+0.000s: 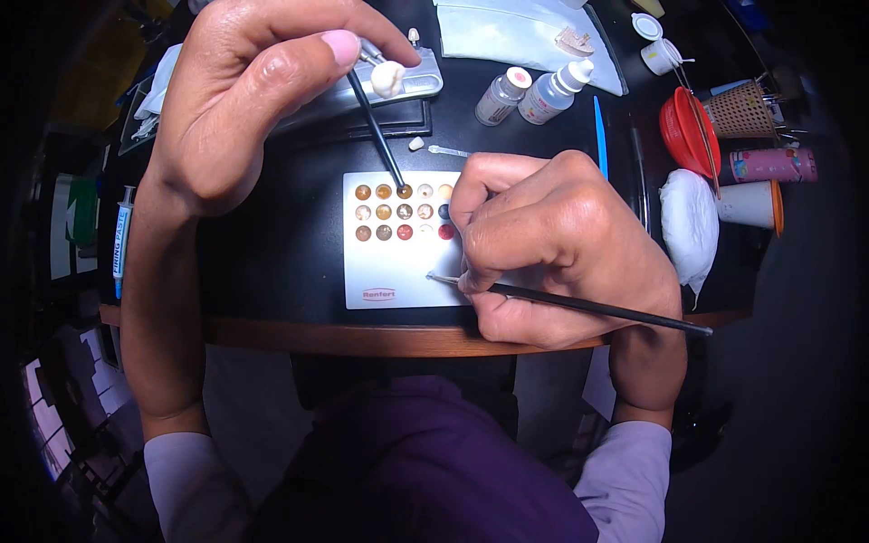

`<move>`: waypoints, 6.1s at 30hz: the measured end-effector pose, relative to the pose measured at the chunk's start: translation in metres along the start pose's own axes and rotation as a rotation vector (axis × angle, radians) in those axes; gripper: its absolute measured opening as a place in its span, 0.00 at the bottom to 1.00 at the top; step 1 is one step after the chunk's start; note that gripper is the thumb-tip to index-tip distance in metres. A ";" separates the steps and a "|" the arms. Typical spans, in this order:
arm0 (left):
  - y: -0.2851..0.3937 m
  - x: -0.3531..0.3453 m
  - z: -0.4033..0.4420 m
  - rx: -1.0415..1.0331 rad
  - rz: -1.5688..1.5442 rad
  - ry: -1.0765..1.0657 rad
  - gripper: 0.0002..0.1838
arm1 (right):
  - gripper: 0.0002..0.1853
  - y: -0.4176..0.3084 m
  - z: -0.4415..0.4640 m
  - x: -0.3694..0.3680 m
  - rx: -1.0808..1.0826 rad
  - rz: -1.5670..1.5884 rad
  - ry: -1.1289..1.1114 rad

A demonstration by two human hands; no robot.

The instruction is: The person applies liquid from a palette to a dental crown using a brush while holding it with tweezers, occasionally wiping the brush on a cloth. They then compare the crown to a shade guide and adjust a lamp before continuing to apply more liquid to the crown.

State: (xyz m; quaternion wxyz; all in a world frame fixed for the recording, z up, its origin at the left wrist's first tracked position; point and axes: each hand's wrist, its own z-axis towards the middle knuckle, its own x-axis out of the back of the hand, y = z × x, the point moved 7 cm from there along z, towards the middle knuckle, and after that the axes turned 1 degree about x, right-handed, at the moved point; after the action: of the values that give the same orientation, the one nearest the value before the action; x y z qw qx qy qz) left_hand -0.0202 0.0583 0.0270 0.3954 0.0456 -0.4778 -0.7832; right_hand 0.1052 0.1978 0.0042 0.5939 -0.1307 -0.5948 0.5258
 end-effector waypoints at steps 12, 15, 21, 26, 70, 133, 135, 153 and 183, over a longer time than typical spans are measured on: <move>0.000 0.001 0.000 -0.045 0.015 0.010 0.09 | 0.08 0.000 0.001 0.000 0.043 0.003 -0.036; 0.001 0.001 0.001 -0.073 0.018 0.007 0.09 | 0.08 -0.001 0.002 0.000 0.044 -0.004 -0.051; -0.006 -0.003 -0.001 0.063 0.213 -0.100 0.19 | 0.09 0.000 0.001 0.002 0.050 0.019 -0.011; 0.002 -0.009 0.001 -0.142 0.315 -0.143 0.14 | 0.09 -0.014 -0.001 0.030 0.144 0.104 0.144; 0.028 -0.030 -0.002 -0.311 0.591 -0.196 0.16 | 0.09 -0.030 -0.011 0.038 0.407 -0.011 0.546; 0.032 -0.030 0.000 -0.324 0.527 -0.190 0.14 | 0.09 -0.032 -0.014 0.038 0.474 0.030 0.585; 0.032 -0.030 0.000 -0.324 0.527 -0.191 0.14 | 0.09 -0.032 -0.014 0.037 0.468 0.028 0.588; 0.032 -0.030 0.000 -0.336 0.539 -0.190 0.15 | 0.09 -0.033 -0.014 0.038 0.468 0.038 0.586; 0.014 -0.036 0.002 -0.081 0.114 -0.229 0.10 | 0.10 -0.036 -0.018 0.036 0.456 -0.023 0.671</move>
State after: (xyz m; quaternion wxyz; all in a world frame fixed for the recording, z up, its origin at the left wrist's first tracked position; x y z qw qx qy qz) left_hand 0.0116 0.0799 0.0282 0.3837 -0.0876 -0.4895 -0.7781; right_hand 0.1282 0.2194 0.0476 0.7746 -0.1534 -0.2377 0.5656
